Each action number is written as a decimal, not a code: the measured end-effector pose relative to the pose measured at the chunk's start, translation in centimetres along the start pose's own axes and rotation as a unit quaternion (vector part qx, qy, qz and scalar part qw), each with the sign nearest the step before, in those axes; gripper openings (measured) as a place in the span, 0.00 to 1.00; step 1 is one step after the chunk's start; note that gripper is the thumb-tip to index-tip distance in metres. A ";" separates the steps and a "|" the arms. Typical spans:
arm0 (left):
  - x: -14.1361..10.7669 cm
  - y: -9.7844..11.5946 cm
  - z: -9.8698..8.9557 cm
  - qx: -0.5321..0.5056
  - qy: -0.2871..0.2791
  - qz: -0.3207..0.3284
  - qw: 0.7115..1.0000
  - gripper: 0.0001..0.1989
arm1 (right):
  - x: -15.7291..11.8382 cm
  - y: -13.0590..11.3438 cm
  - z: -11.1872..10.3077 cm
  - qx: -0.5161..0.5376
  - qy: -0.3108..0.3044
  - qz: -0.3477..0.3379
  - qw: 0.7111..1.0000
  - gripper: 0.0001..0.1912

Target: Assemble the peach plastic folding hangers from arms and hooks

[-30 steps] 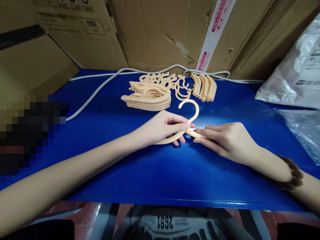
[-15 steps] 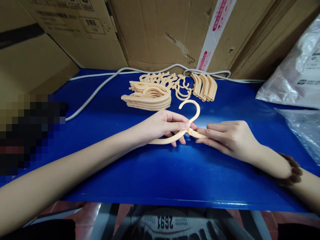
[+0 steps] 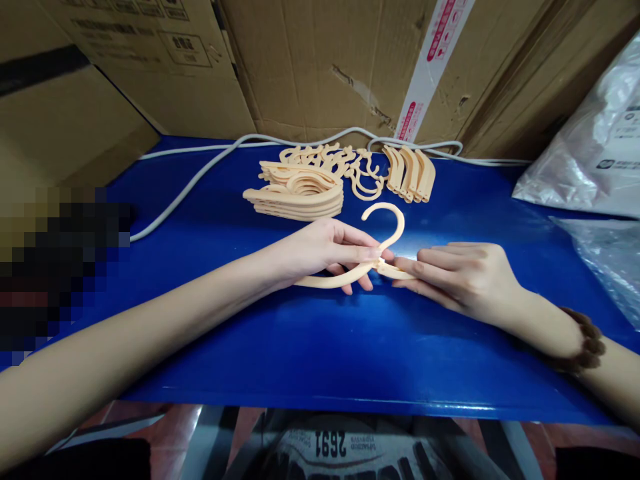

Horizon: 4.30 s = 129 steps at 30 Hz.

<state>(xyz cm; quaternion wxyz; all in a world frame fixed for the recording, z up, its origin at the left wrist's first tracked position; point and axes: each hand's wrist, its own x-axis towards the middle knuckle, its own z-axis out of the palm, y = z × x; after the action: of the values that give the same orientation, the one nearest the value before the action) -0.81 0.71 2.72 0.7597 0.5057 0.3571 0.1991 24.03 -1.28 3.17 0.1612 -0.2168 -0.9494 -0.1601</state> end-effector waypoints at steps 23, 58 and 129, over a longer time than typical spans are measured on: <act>0.1 -0.2 0.7 0.114 0.012 0.034 0.993 0.06 | -0.2 0.2 0.6 -0.002 -0.021 -0.024 0.999 0.17; 0.1 -0.6 0.8 0.153 0.038 0.123 0.980 0.07 | -0.1 -0.2 0.7 0.057 -0.043 0.022 0.997 0.20; -0.6 -0.6 1.7 0.206 0.129 0.137 0.960 0.17 | 0.2 0.4 -0.4 0.025 -0.027 0.049 0.998 0.15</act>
<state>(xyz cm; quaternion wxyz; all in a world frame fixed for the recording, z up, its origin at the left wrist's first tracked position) -0.04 -1.00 2.76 0.5525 0.6651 0.4127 0.2866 24.10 -1.03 3.72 0.1484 -0.2635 -0.9453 -0.1225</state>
